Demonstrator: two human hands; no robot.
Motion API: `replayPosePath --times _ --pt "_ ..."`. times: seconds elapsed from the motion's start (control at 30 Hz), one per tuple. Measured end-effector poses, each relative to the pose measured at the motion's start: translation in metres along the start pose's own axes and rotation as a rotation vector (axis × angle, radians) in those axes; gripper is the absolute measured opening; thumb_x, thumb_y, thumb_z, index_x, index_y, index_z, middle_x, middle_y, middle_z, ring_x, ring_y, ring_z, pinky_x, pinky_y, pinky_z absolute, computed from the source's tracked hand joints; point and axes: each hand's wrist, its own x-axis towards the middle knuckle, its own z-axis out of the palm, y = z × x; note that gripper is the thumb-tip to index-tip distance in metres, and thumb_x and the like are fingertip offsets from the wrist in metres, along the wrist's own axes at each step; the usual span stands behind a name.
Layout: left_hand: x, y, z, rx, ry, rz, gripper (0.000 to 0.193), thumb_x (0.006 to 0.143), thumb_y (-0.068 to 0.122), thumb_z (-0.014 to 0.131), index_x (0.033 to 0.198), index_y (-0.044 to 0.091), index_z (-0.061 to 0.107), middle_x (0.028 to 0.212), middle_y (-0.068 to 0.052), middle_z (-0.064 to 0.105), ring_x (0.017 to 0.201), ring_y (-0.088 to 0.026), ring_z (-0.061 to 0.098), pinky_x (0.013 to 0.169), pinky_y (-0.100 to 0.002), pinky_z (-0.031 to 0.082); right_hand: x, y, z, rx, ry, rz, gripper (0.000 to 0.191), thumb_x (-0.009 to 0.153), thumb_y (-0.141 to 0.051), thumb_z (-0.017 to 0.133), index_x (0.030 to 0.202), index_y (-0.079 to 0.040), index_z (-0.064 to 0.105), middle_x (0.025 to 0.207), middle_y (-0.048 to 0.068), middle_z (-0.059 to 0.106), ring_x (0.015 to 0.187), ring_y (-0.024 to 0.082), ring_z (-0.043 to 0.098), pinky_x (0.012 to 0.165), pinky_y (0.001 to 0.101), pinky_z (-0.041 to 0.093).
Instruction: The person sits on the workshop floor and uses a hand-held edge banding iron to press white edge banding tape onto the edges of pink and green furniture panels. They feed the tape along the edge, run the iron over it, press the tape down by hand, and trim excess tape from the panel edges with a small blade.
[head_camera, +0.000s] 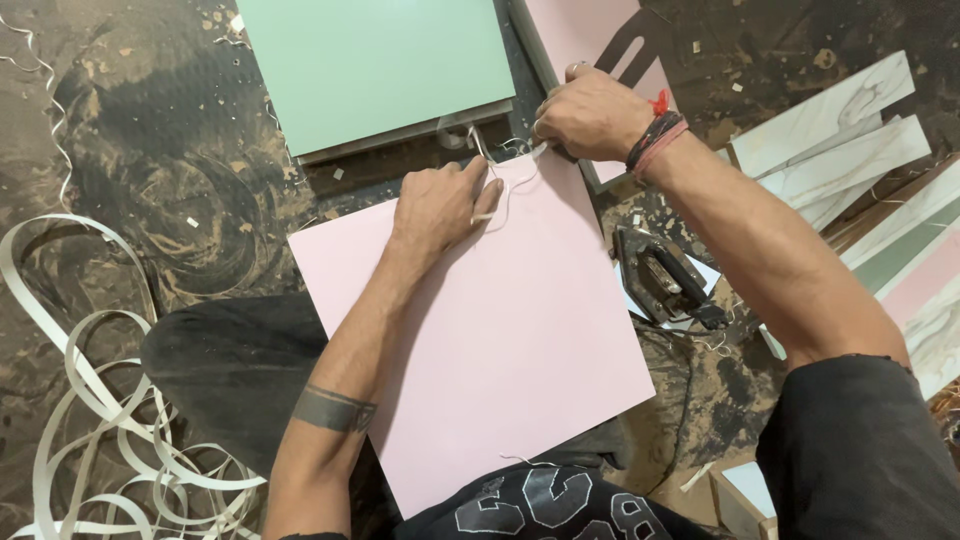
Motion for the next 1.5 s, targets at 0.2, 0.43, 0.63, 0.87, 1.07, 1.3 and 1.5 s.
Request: replayPosePath --times 0.2,0.43,0.63,0.87,1.07,1.3,1.5 --pt "0.004 0.009 -0.001 -0.002 -0.005 0.042 0.036 0.099 0.043 0.059 0.102 0.008 0.065 0.074 -0.016 0.069 0.063 -0.037 0.068 0.057 -0.05 0.053 0.012 -0.022 -0.018 0.056 0.107 -0.107 0.023 0.088 -0.014 0.061 0.097 -0.021 0.081 0.098 0.0 0.077 0.095 0.017 0.07 0.089 0.0388 0.045" --pt "0.005 0.005 -0.002 -0.032 -0.075 -0.027 0.047 0.097 0.049 0.059 0.101 0.002 0.061 0.085 -0.02 0.07 0.072 -0.041 0.069 0.061 -0.054 0.053 -0.001 -0.022 0.0 0.565 0.26 0.315 0.027 0.1 -0.013 0.054 0.116 -0.015 0.076 0.103 0.009 0.074 0.093 0.024 0.068 0.081 0.0409 0.051" --pt "0.001 -0.003 -0.005 -0.093 -0.125 -0.079 0.044 0.1 0.044 0.056 0.1 0.001 0.061 0.093 -0.021 0.07 0.08 -0.042 0.068 0.07 -0.055 0.053 -0.108 -0.04 0.064 1.17 0.434 1.017 0.085 0.1 -0.073 0.038 0.14 0.0 0.053 0.134 0.021 0.061 0.127 0.031 0.058 0.105 0.0509 0.046" --pt "-0.006 0.002 -0.003 -0.191 -0.133 -0.12 0.039 0.102 0.038 0.055 0.103 0.001 0.063 0.097 -0.02 0.069 0.092 -0.041 0.065 0.083 -0.054 0.049 -0.226 -0.172 0.15 1.572 -0.155 1.142 0.105 0.082 -0.06 0.068 0.16 -0.008 0.02 0.164 0.022 0.026 0.152 0.031 0.032 0.117 0.0552 0.033" --pt "-0.037 -0.023 0.006 -0.223 0.051 -0.118 0.044 0.095 0.032 0.062 0.126 0.0 0.062 0.119 -0.023 0.067 0.115 -0.041 0.06 0.101 -0.053 0.041 -0.248 -0.197 0.168 1.967 0.196 1.087 0.096 0.074 -0.038 0.077 0.157 -0.009 0.038 0.153 0.018 0.051 0.141 0.029 0.048 0.114 0.0457 0.039" --pt "-0.171 -0.07 0.012 -0.414 0.16 -0.741 0.053 0.102 0.026 0.063 0.141 -0.007 0.051 0.129 -0.029 0.065 0.114 -0.041 0.064 0.097 -0.048 0.048 -0.267 -0.197 0.184 2.195 0.21 0.965 0.096 0.071 -0.029 0.083 0.156 -0.008 0.041 0.148 0.014 0.055 0.135 0.027 0.051 0.114 0.0415 0.038" --pt "-0.151 -0.023 0.028 -1.107 0.059 -1.073 0.055 0.107 0.026 0.038 0.154 -0.002 0.032 0.137 -0.025 0.058 0.119 -0.031 0.065 0.109 -0.037 0.048 -0.292 -0.228 0.183 2.281 0.594 0.941 0.09 0.076 -0.027 0.08 0.155 -0.005 0.042 0.144 0.02 0.057 0.132 0.031 0.054 0.113 0.0439 0.041"
